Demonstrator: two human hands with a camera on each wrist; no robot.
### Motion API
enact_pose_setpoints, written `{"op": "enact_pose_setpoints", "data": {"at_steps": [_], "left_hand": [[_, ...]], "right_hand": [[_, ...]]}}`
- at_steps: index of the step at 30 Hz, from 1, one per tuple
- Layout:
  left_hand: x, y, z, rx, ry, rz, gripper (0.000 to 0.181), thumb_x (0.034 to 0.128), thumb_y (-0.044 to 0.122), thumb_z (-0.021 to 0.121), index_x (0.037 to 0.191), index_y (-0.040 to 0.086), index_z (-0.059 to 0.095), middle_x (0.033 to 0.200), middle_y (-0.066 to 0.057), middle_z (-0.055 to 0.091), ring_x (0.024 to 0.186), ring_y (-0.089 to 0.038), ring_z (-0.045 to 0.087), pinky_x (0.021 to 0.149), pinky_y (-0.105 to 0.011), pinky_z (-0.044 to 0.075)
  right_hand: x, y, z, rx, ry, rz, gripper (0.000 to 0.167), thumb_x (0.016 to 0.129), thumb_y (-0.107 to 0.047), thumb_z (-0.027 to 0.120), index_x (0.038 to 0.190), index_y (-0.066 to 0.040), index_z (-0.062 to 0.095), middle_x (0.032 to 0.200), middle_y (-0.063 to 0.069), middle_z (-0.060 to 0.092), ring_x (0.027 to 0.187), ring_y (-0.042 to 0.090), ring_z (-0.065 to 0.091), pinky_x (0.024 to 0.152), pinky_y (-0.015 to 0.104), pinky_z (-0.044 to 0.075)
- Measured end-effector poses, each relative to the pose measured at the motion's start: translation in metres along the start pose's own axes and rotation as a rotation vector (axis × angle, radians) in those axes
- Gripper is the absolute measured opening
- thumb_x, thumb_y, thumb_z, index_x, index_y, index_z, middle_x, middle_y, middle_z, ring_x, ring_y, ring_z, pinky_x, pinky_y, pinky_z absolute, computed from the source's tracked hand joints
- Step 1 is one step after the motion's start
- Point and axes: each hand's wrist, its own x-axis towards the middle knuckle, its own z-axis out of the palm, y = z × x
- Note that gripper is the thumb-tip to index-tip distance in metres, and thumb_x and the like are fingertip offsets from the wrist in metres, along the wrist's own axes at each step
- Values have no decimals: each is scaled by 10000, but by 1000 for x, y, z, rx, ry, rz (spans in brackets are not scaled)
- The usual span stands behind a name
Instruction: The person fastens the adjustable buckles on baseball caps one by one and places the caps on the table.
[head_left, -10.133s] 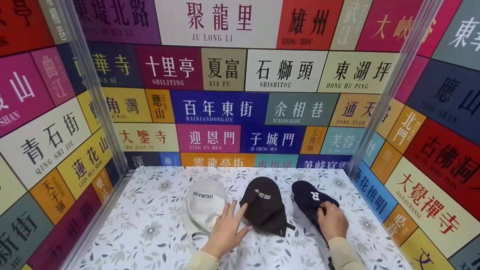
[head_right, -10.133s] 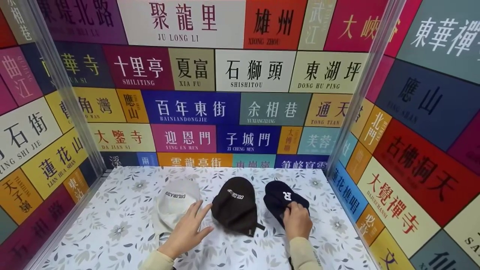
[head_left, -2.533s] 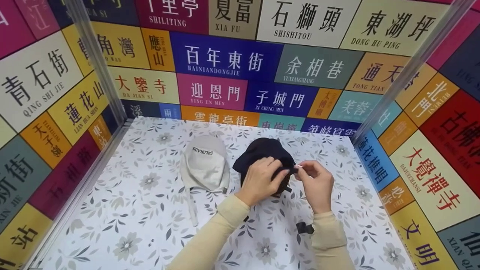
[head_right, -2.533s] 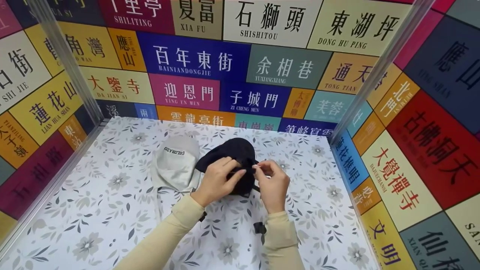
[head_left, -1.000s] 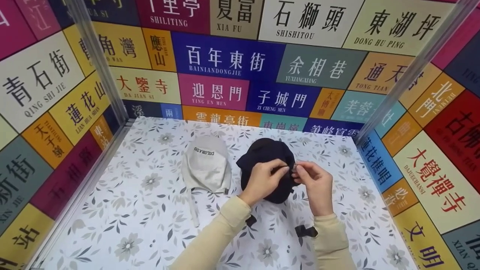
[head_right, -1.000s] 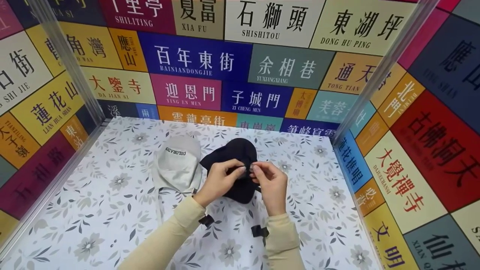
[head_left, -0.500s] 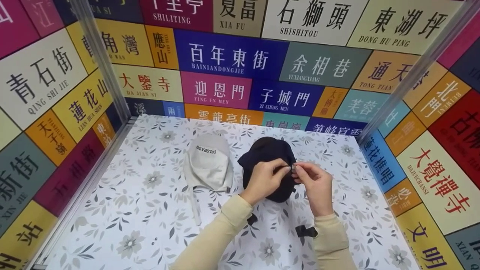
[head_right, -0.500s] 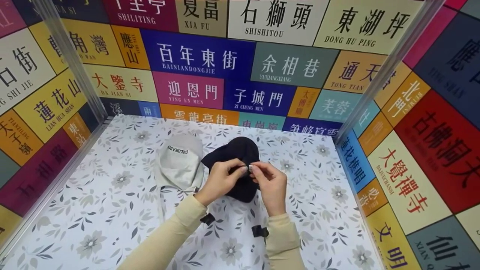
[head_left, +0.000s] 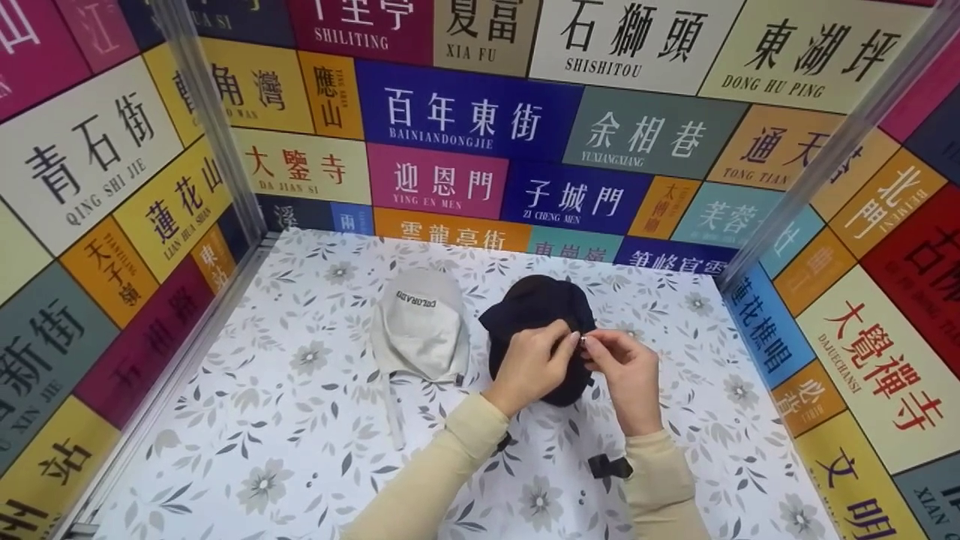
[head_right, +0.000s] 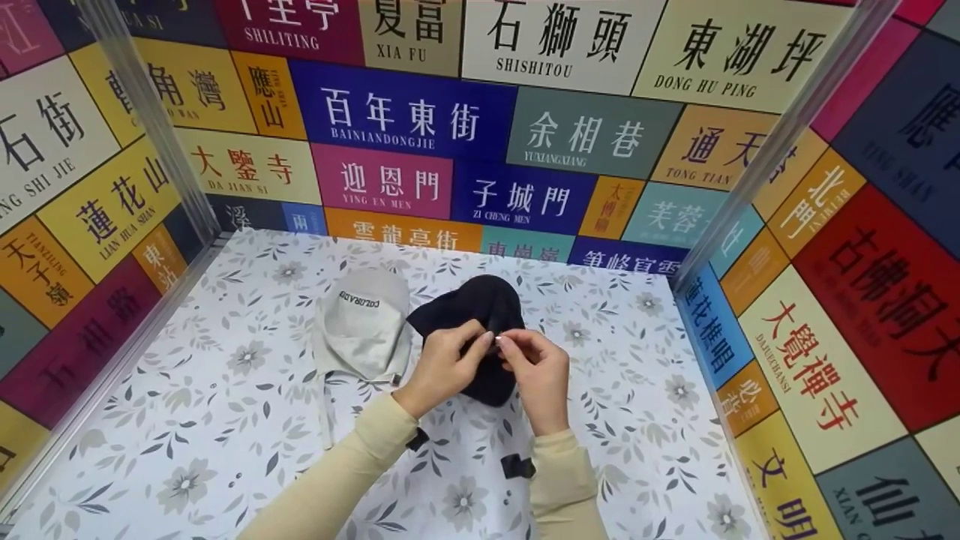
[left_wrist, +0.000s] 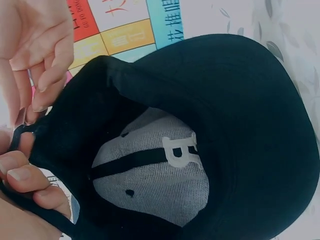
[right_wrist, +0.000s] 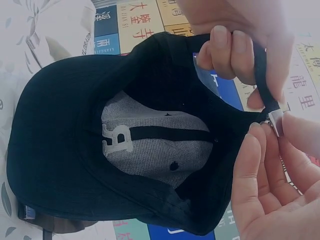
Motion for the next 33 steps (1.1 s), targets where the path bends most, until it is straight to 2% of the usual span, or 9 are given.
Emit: {"op": "enact_pose_setpoints", "data": {"at_steps": [4, 9, 16, 24, 27, 30, 33], "left_hand": [[0, 0, 1, 4, 18, 20, 266, 1040, 196, 531, 784, 131, 492, 617, 62, 412, 550, -95, 465, 535, -240, 380], [-1, -1, 5, 27, 20, 57, 268, 1050, 203, 512, 793, 129, 493, 649, 62, 423, 575, -121, 479, 557, -267, 405], [-3, -1, 8, 66, -2, 65, 271, 1058, 214, 495, 800, 131, 484, 676, 55, 416, 607, -128, 468, 618, -308, 425], [-3, 1, 10, 139, -7, 80, 238, 1047, 201, 500, 818, 138, 496, 687, 52, 437, 623, -141, 492, 608, -319, 414], [-5, 0, 11, 130, -6, 97, 182, 1034, 217, 516, 878, 124, 531, 711, 50, 486, 641, -141, 518, 617, -315, 416], [-7, -2, 11, 105, -19, 139, 121, 995, 215, 550, 1016, 99, 578, 824, 32, 581, 725, -138, 568, 644, -307, 424], [-10, -2, 9, 111, -27, 196, 219, 944, 172, 581, 1143, 83, 595, 947, 11, 624, 812, -140, 592, 665, -303, 428]], "right_hand": [[-2, -1, -1, -8, -12, 9, 216, 917, -121, 745, 1031, 60, 717, 976, 267, 677, 801, 310, 680, 671, 334, 584], [-2, -1, -3, 11, -27, 41, 246, 918, -144, 748, 1028, 74, 713, 964, 266, 672, 796, 286, 678, 664, 356, 589], [-5, -3, -5, 44, -52, 80, 239, 904, -121, 761, 1020, 80, 705, 949, 236, 669, 799, 280, 670, 652, 368, 591], [-5, -5, -5, 38, -80, 105, 240, 919, -140, 746, 1045, 62, 714, 980, 235, 681, 834, 315, 676, 681, 376, 592], [-6, -5, -6, 38, -66, 97, 237, 916, -140, 750, 1031, 64, 717, 956, 241, 678, 817, 296, 676, 675, 374, 591], [-6, -4, -6, 44, -50, 85, 237, 910, -138, 756, 1019, 69, 719, 937, 243, 679, 800, 279, 681, 663, 364, 588], [-6, -2, -6, 54, -42, 81, 245, 907, -140, 759, 1018, 74, 719, 929, 240, 684, 790, 268, 685, 657, 350, 586]]}}
